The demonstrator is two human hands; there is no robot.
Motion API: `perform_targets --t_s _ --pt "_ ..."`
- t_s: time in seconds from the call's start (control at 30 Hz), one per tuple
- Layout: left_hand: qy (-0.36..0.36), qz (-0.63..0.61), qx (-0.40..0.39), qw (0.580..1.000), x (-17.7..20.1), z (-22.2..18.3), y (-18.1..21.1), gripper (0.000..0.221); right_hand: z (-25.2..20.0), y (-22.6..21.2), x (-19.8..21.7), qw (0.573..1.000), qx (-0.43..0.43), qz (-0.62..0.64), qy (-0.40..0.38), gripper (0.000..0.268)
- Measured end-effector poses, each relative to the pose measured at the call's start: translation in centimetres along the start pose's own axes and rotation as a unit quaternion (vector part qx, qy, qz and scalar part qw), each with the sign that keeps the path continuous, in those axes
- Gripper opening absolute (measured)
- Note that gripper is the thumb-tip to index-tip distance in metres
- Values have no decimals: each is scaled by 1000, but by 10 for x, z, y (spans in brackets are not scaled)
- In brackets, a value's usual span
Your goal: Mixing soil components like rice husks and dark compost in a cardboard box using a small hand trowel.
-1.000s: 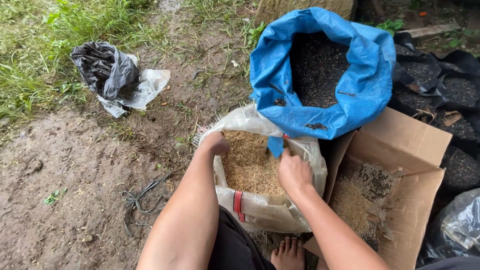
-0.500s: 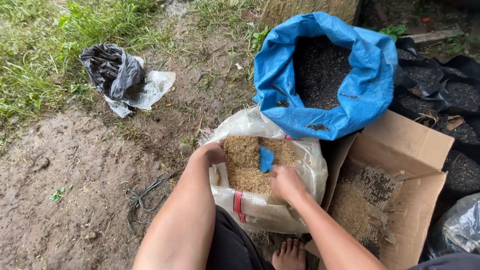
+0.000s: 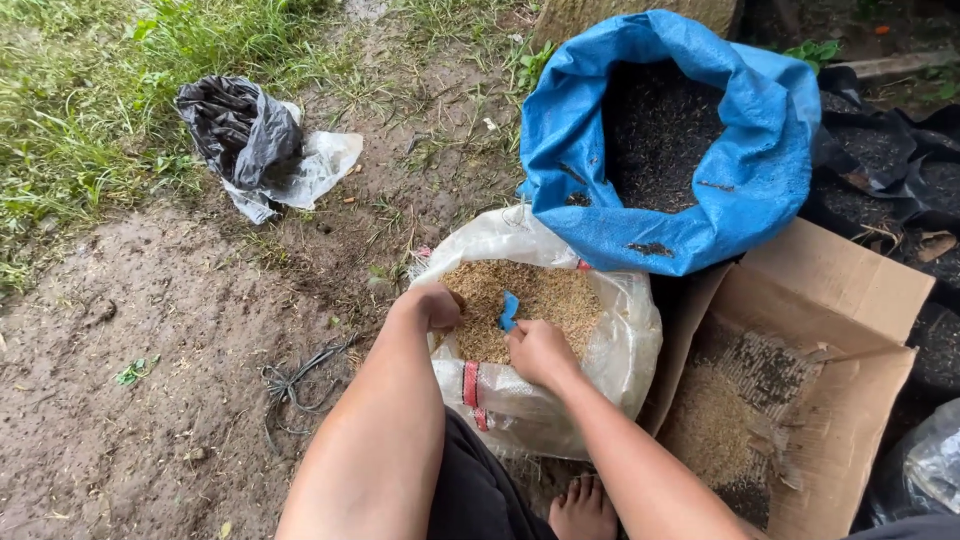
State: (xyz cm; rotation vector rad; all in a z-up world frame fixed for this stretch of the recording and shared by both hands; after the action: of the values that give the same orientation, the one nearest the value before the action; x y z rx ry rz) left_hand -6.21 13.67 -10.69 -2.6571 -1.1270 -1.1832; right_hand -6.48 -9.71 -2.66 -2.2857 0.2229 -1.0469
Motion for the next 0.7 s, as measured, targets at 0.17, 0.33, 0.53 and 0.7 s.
perform_targets --t_s 0.17,0.33,0.53,0.7 --pt "20 -68 -27 997 9 -30 29 48 14 14 1 996 -26 83 -1 36" --pt "34 -90 -51 994 0 -8 18 50 15 43 3 980 -61 189 5 47" --pt "104 -226 -52 967 4 5 14 47 -10 44 24 971 -61 231 8 52" --pt "134 -195 -77 969 9 25 22 46 -42 38 45 969 -61 238 29 50"
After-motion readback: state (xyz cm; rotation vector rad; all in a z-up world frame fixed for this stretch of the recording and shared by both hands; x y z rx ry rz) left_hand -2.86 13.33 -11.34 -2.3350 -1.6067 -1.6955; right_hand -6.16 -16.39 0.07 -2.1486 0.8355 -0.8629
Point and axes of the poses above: each hand's wrist, its own z-axis towards the middle knuckle, its own x-axis out of the back of the hand, y = z × x, the point moved 1 cm from there along z, towards the middle knuckle
